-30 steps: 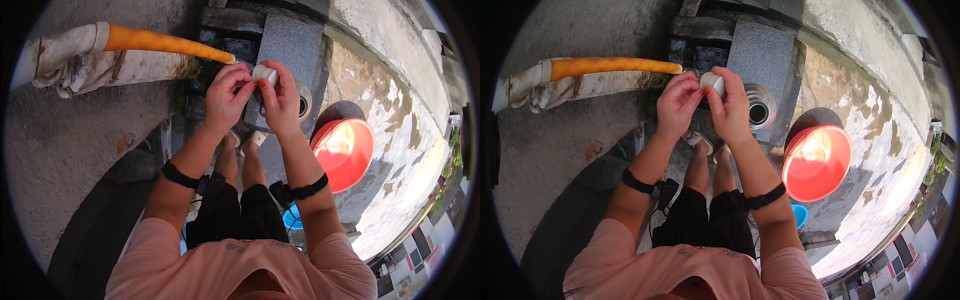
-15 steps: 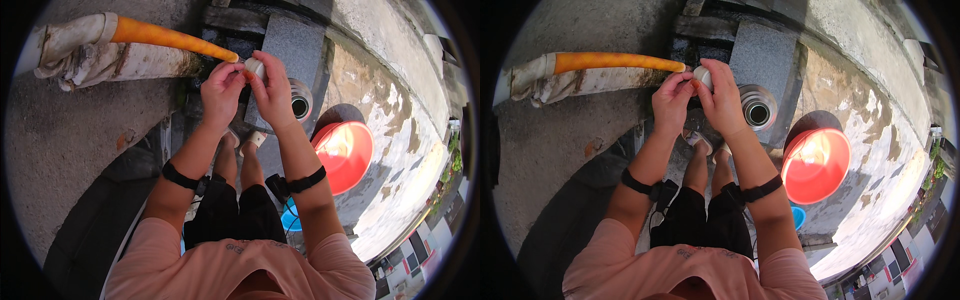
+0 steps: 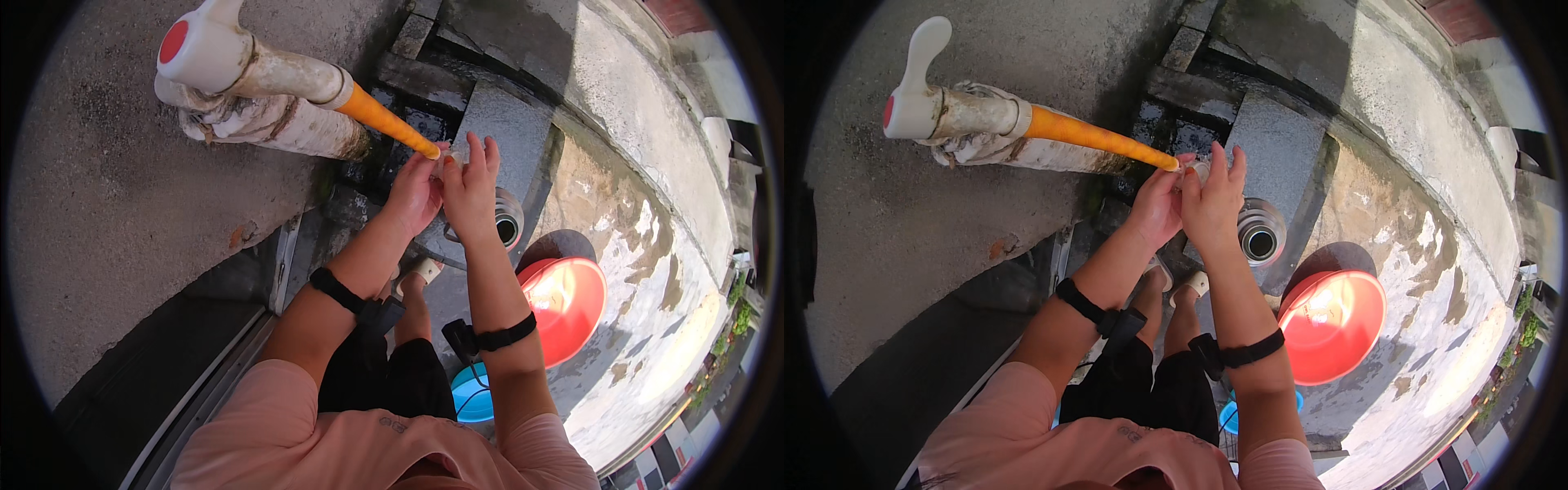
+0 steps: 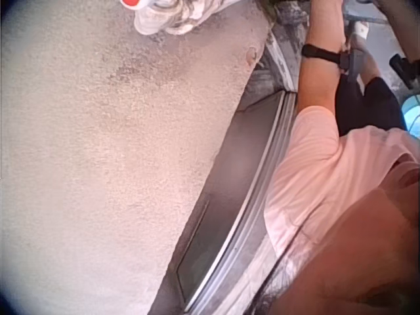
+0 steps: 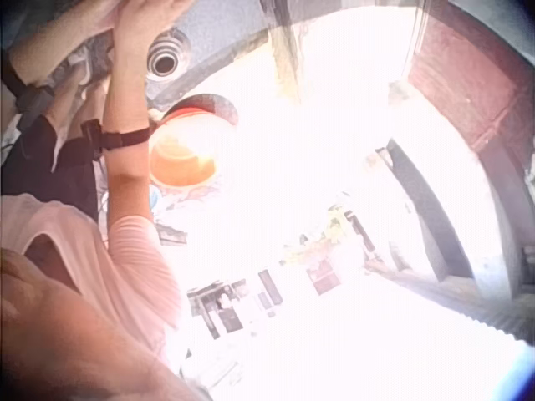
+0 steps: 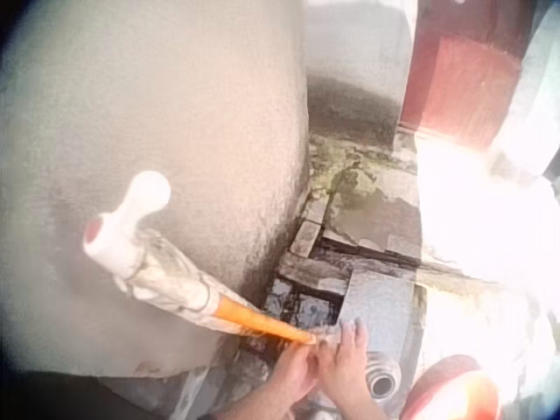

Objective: The person scrubs the interior and exterior of a metal thermos using a cloth and water from a pink basin, then rinses the cloth under a tap. The thermos is handled repeatedly, turned, and wiped on multiple surfaces.

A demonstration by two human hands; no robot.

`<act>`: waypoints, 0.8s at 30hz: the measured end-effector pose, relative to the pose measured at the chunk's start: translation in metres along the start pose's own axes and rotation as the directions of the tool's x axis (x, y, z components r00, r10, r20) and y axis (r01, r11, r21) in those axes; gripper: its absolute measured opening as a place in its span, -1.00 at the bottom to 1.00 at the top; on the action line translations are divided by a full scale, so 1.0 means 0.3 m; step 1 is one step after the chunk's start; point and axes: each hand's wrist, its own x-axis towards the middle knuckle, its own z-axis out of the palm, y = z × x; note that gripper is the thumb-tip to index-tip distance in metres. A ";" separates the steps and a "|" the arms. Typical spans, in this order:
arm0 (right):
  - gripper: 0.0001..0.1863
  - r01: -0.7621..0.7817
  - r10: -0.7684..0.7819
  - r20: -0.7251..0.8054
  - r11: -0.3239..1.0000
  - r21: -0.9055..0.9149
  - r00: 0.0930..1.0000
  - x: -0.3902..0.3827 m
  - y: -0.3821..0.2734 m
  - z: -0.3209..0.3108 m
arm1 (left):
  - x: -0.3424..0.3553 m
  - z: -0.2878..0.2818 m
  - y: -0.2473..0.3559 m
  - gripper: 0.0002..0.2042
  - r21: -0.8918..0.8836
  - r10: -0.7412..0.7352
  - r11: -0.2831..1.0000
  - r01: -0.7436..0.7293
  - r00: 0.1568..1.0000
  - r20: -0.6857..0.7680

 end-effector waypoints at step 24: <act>-0.53 -0.060 0.054 0.079 0.995 0.074 0.995 -0.082 0.002 -0.049 | 0.104 -0.052 -0.024 -0.70 0.120 -0.203 0.973 0.195 0.977 0.058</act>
